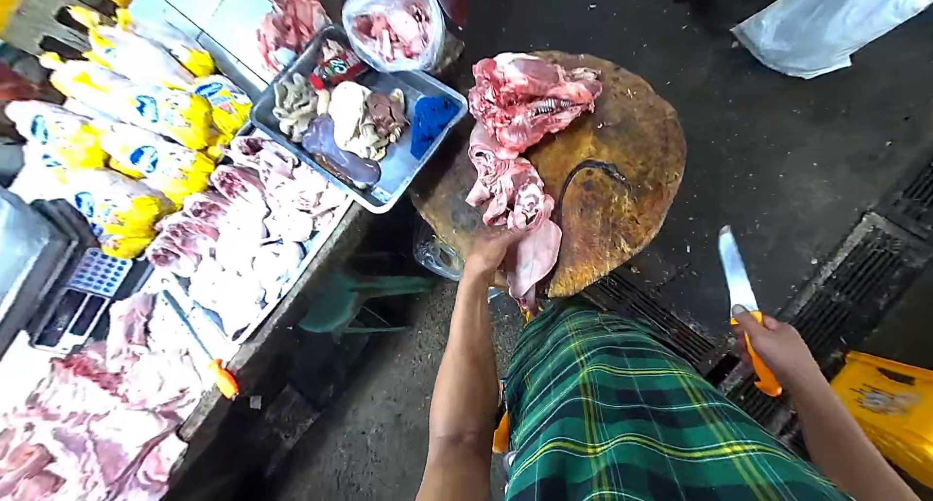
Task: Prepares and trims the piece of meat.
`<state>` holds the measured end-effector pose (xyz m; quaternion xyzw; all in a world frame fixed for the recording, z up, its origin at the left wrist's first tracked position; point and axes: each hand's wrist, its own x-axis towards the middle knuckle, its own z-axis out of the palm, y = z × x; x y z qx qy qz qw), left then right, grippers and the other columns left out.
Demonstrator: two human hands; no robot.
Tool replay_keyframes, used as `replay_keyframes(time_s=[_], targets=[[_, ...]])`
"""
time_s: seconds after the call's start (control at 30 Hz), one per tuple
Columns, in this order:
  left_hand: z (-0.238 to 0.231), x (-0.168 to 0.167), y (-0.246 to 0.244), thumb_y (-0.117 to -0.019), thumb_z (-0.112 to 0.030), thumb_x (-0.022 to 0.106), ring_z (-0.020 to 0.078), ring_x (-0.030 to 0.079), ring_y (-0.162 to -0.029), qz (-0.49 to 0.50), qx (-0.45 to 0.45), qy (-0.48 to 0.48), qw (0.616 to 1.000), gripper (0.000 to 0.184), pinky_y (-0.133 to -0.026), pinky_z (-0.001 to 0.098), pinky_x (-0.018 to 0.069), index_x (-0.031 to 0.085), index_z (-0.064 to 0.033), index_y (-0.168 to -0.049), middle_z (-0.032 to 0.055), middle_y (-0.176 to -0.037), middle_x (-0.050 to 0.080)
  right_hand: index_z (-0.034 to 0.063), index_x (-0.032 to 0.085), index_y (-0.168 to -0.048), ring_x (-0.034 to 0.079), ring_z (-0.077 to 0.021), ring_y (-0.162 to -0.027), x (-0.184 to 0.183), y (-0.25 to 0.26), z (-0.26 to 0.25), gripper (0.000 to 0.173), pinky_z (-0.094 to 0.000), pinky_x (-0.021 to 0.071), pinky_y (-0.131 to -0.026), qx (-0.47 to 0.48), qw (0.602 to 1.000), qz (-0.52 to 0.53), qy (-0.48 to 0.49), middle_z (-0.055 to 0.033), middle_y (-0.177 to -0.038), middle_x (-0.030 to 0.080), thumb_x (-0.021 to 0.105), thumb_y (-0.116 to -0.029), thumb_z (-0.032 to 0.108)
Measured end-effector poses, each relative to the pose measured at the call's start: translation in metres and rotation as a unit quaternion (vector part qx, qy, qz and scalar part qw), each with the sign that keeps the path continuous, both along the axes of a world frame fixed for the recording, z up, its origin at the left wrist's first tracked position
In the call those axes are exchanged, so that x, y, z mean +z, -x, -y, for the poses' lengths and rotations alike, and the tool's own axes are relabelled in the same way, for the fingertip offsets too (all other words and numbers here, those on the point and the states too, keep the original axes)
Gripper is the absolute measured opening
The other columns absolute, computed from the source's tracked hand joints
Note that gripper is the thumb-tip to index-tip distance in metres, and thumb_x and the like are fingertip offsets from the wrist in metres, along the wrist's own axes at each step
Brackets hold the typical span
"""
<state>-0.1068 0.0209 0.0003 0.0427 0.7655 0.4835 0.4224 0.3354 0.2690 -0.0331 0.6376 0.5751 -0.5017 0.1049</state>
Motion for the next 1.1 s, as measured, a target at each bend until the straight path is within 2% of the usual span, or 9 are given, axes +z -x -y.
replay_keyframes(time_s=[0.1,0.17,0.43,0.57,0.7,0.8,0.9,1.0,1.1], targets=[[0.008,0.002,-0.021,-0.0919,-0.023,0.077,0.0214,0.069,-0.093,-0.012,0.029,-0.045,0.999,0.037,-0.088,0.0441,0.0584,0.066,0.0013,-0.117,0.0139,-0.103,0.072,0.0005,0.062,-0.127,0.069,-0.0397,-0.084,0.029,0.041,0.003,0.064,-0.0638,0.0558,-0.077,0.101,0.986,0.034,-0.126,-0.0242,-0.098,0.069,0.051,-0.1022,0.059],[0.011,0.004,-0.035,-0.0916,-0.012,0.075,0.0191,0.070,-0.087,-0.007,0.047,-0.059,0.997,0.030,-0.083,0.0406,0.0596,0.064,0.0028,-0.115,0.0131,-0.098,0.072,-0.0036,0.061,-0.126,0.068,-0.0490,-0.097,0.052,0.081,0.013,0.061,-0.0684,0.0512,-0.084,0.220,0.957,0.017,-0.186,-0.0306,-0.102,0.068,0.047,-0.1062,0.052],[0.019,-0.012,-0.051,-0.0918,-0.009,0.070,0.0219,0.070,-0.089,-0.050,0.018,-0.034,0.998,0.030,-0.082,0.0449,0.0599,0.064,-0.0003,-0.120,0.0140,-0.101,0.073,0.0096,0.066,-0.111,0.071,-0.0414,-0.086,0.069,0.220,0.046,0.047,-0.0624,0.0567,-0.071,0.542,0.789,-0.045,-0.286,-0.0179,-0.092,0.071,0.047,-0.1061,0.053],[0.017,-0.010,-0.048,-0.0924,-0.007,0.069,0.0204,0.070,-0.084,-0.032,0.020,-0.041,0.998,0.025,-0.078,0.0427,0.0596,0.067,-0.0007,-0.117,0.0129,-0.097,0.073,0.0094,0.066,-0.101,0.071,-0.0397,-0.087,0.087,0.238,0.049,0.049,-0.0606,0.0563,-0.071,0.513,0.810,0.011,-0.283,-0.0164,-0.087,0.070,0.049,-0.1047,0.055],[0.020,-0.017,-0.040,-0.0892,-0.010,0.074,0.0221,0.070,-0.085,-0.033,0.000,-0.018,0.999,0.030,-0.079,0.0456,0.0591,0.067,-0.0019,-0.117,0.0133,-0.097,0.073,0.0026,0.062,-0.115,0.069,-0.0457,-0.093,0.094,0.228,0.047,0.061,-0.0658,0.0549,-0.078,0.408,0.885,0.022,-0.224,-0.0242,-0.095,0.069,0.041,-0.1062,0.059],[0.021,-0.012,-0.034,-0.0798,-0.031,0.084,0.0313,0.071,-0.099,-0.088,-0.047,0.092,0.991,0.053,-0.089,0.0587,0.0571,0.067,-0.0066,-0.124,0.0165,-0.106,0.073,0.0038,0.063,-0.111,0.069,-0.0422,-0.088,0.080,0.210,0.029,0.060,-0.0652,0.0538,-0.077,0.392,0.903,0.027,-0.175,-0.0227,-0.091,0.068,0.044,-0.1049,0.060],[0.013,0.003,-0.030,-0.0804,-0.061,0.074,0.0375,0.065,-0.114,-0.240,-0.071,0.183,0.951,0.071,-0.093,0.0642,0.0538,0.065,-0.0144,-0.134,0.0197,-0.125,0.066,0.0058,0.064,-0.108,0.068,-0.0364,-0.082,0.068,0.192,0.028,0.058,-0.0604,0.0548,-0.075,0.395,0.908,0.040,-0.133,-0.0186,-0.087,0.067,0.047,-0.1037,0.061],[-0.013,0.022,-0.008,-0.0972,-0.037,0.060,0.0381,0.067,-0.111,-0.395,-0.171,0.183,0.884,0.043,-0.089,0.0615,0.0559,0.066,-0.0160,-0.134,0.0184,-0.127,0.065,0.0062,0.064,-0.112,0.069,-0.0344,-0.083,0.060,0.176,0.034,0.058,-0.0581,0.0552,-0.076,0.376,0.918,0.045,-0.121,-0.0175,-0.089,0.067,0.045,-0.1045,0.061],[-0.043,0.013,0.015,-0.0928,-0.033,0.064,0.0375,0.068,-0.106,-0.419,-0.322,0.217,0.821,0.035,-0.084,0.0627,0.0560,0.071,-0.0198,-0.124,0.0151,-0.126,0.066,0.0060,0.064,-0.115,0.069,-0.0359,-0.090,0.049,0.164,0.046,0.060,-0.0591,0.0549,-0.080,0.359,0.923,0.054,-0.124,-0.0188,-0.094,0.068,0.044,-0.1044,0.062]])
